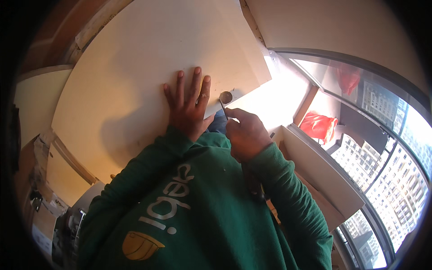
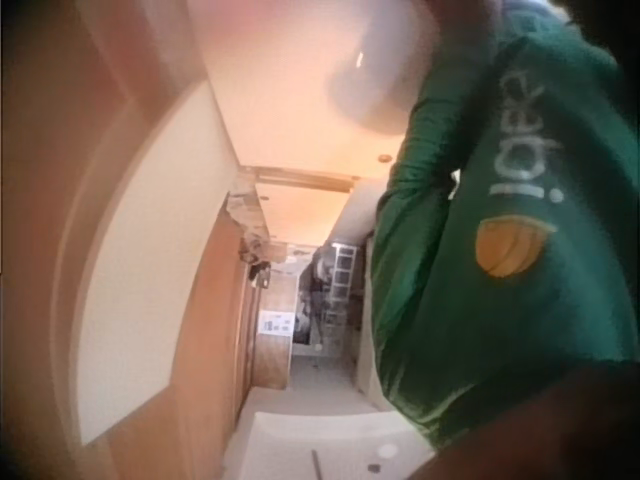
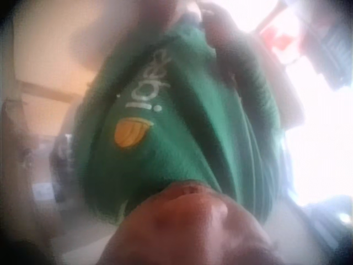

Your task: The person uses a screwdriver to tighten screws into pre-drilled holes on white cabinet panels. They repeatedly position the panels, align them, and secure them with the tool. Another person is visible in the background working on similar panels.

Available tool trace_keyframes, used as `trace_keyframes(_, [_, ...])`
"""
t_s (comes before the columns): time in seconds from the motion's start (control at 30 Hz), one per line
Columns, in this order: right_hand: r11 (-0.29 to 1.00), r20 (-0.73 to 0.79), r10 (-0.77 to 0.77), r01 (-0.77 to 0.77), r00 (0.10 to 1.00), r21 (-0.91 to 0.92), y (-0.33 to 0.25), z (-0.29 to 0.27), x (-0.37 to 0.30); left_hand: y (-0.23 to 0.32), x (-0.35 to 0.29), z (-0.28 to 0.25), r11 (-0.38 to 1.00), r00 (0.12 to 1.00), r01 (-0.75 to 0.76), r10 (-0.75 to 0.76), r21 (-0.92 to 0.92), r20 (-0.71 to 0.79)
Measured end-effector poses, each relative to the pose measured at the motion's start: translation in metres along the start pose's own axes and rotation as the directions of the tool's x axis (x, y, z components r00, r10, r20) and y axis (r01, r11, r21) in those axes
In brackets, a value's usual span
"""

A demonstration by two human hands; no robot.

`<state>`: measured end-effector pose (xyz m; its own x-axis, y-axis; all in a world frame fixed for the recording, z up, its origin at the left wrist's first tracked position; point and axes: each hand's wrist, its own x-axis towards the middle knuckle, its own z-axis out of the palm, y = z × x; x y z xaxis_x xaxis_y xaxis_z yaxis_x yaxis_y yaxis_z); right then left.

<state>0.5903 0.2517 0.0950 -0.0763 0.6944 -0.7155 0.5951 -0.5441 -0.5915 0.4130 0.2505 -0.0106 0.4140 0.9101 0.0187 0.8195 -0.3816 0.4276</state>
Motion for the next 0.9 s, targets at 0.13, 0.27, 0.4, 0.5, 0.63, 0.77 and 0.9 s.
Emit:
trace_keyframes(0.13, [0.941,0.074,0.257,-0.267,0.963,0.209,-0.02,-0.005,-0.005,-0.004,0.001,-0.003,0.999,0.999,0.022,-0.021,-0.023,0.037])
trace_keyframes(0.27, [0.994,0.057,-0.1,0.102,0.993,-0.03,0.013,-0.004,-0.008,-0.001,0.0,0.001,1.0,1.0,0.013,-0.012,-0.003,0.028])
trace_keyframes(0.4, [0.985,0.027,-0.149,0.151,0.988,-0.084,0.012,0.002,-0.011,-0.003,-0.001,0.002,1.0,1.0,0.018,-0.018,-0.012,-0.001])
trace_keyframes(0.5, [0.992,0.054,0.119,-0.12,0.992,0.026,-0.014,-0.005,-0.005,0.0,0.003,-0.003,0.999,0.998,0.032,-0.03,-0.03,0.056])
trace_keyframes(0.63, [0.911,0.108,0.378,-0.39,0.919,0.131,-0.033,-0.009,-0.008,-0.001,0.001,-0.001,0.998,0.998,0.03,-0.027,-0.047,0.052])
trace_keyframes(0.77, [0.958,-0.017,-0.093,0.085,0.996,-0.273,0.02,-0.005,0.006,0.0,0.0,-0.004,0.998,0.997,0.023,-0.019,-0.054,0.072])
trace_keyframes(0.9, [0.848,0.14,-0.053,0.119,0.989,-0.516,-0.003,-0.023,0.005,-0.004,0.003,-0.005,0.998,0.997,0.032,-0.029,-0.051,0.068])
